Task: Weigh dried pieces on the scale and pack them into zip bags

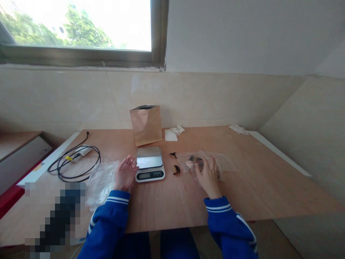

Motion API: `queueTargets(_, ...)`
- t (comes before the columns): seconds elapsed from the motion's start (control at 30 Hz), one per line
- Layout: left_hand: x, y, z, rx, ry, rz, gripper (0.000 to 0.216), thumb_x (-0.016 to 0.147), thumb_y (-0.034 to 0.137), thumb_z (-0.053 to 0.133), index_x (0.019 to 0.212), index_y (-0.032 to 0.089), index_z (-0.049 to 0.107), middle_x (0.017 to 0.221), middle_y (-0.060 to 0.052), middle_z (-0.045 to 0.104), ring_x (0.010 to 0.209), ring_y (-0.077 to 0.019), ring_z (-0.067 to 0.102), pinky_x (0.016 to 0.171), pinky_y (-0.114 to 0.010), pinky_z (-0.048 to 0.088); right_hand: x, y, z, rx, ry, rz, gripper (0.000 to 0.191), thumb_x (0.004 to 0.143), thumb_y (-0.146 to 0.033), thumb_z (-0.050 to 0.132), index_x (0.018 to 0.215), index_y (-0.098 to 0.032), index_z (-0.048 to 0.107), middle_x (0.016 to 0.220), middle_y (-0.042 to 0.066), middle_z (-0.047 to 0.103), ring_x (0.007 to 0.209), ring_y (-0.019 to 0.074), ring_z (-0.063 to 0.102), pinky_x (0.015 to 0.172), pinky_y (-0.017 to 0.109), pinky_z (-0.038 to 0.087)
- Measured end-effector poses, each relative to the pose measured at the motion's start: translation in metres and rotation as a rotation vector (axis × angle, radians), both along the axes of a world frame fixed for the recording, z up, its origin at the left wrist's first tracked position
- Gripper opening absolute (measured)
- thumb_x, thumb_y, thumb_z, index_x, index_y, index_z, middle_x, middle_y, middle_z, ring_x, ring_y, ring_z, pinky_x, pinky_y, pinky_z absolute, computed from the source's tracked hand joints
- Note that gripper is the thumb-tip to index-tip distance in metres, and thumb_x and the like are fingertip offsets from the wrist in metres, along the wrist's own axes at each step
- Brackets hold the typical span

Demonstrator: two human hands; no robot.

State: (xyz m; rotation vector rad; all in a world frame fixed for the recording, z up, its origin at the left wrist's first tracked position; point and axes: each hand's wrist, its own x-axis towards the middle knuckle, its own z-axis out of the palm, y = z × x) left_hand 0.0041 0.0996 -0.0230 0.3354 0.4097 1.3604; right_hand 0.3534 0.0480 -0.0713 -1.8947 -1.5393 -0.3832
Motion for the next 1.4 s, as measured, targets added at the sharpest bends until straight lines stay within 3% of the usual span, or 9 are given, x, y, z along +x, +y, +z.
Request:
queueTargets(0.17,0.0,-0.001,0.0,-0.021,-0.014,0.011,0.012,0.078,0.022,0.057,0.086,0.015,0.063,0.074,-0.002,0.056,0.058,-0.0094,0.05,0.053,-0.023,0.038,-0.023,0.027,-0.006,-0.168,-0.089,-0.073,0.047,0.093,-0.041,0.034,0.124,-0.01,0.052,0.141,0.023,0.041,0.131,0.0367,0.035,0.101,0.057,0.031)
queueTargets(0.33,-0.001,-0.001,-0.001,-0.03,-0.036,0.059,0.01,0.077,0.021,0.057,0.084,0.015,0.062,0.072,-0.001,0.055,0.058,-0.0092,0.049,0.052,-0.022,0.037,-0.033,0.057,0.016,-0.159,-0.036,-0.07,0.048,0.093,-0.037,0.034,0.128,-0.009,0.048,0.141,0.025,0.04,0.133,0.0388,0.031,0.102,0.064,0.025)
queueTargets(0.53,-0.006,0.001,-0.007,-0.047,-0.085,0.127,0.006,0.075,0.02,0.06,0.08,0.016,0.06,0.068,0.001,0.051,0.057,-0.0084,0.048,0.054,-0.022,0.038,-0.069,0.026,0.019,-0.38,-0.025,0.601,0.045,0.087,-0.039,0.05,0.129,-0.023,0.052,0.138,0.014,0.045,0.13,0.0296,0.04,0.104,0.048,0.037)
queueTargets(0.6,-0.007,0.002,-0.008,-0.059,-0.096,0.136,0.005,0.076,0.02,0.061,0.08,0.016,0.06,0.067,0.001,0.05,0.057,-0.0084,0.047,0.055,-0.022,0.04,-0.074,0.016,0.013,-0.452,0.045,0.695,0.038,0.087,-0.032,0.05,0.124,-0.021,0.057,0.13,0.014,0.051,0.122,0.0274,0.049,0.1,0.044,0.042)
queueTargets(0.8,-0.005,0.004,-0.011,-0.069,-0.091,0.09,0.006,0.077,0.021,0.059,0.081,0.017,0.06,0.067,0.002,0.049,0.054,-0.0075,0.044,0.05,-0.021,0.035,-0.094,0.029,0.032,-0.355,0.237,0.705,0.029,0.086,-0.028,0.057,0.113,-0.02,0.061,0.102,0.01,0.064,0.096,0.0246,0.062,0.086,0.04,0.05)
queueTargets(0.93,-0.005,0.004,-0.013,-0.065,-0.095,0.093,0.006,0.078,0.021,0.059,0.081,0.017,0.059,0.067,0.002,0.048,0.054,-0.0074,0.044,0.049,-0.021,0.034,-0.134,0.066,0.052,-0.27,0.199,0.738,0.029,0.087,-0.033,0.059,0.113,-0.02,0.061,0.104,0.01,0.065,0.1,0.025,0.059,0.088,0.04,0.047)
queueTargets(1.1,-0.009,0.003,-0.015,-0.067,-0.139,0.103,0.005,0.079,0.021,0.059,0.083,0.017,0.059,0.066,0.002,0.048,0.055,-0.0079,0.044,0.05,-0.021,0.034,-0.163,0.103,0.047,-0.233,0.146,0.72,0.028,0.088,-0.037,0.057,0.109,-0.02,0.064,0.103,0.01,0.062,0.101,0.0262,0.057,0.09,0.042,0.046)
queueTargets(1.23,-0.009,0.003,-0.016,-0.079,-0.157,0.119,0.005,0.08,0.022,0.057,0.082,0.017,0.059,0.066,0.002,0.048,0.055,-0.0079,0.043,0.051,-0.021,0.034,-0.139,0.107,0.033,-0.08,0.19,0.596,0.034,0.094,-0.025,0.04,0.123,-0.016,0.055,0.119,0.013,0.058,0.115,0.0249,0.052,0.099,0.041,0.042)
queueTargets(1.4,-0.007,0.004,-0.014,-0.101,-0.133,0.097,0.005,0.08,0.022,0.056,0.08,0.017,0.058,0.066,0.002,0.047,0.054,-0.0076,0.042,0.051,-0.021,0.033,-0.091,0.1,0.006,-0.265,0.09,0.443,0.031,0.082,-0.009,0.046,0.109,-0.01,0.063,0.107,0.016,0.064,0.107,0.0266,0.058,0.096,0.042,0.044)
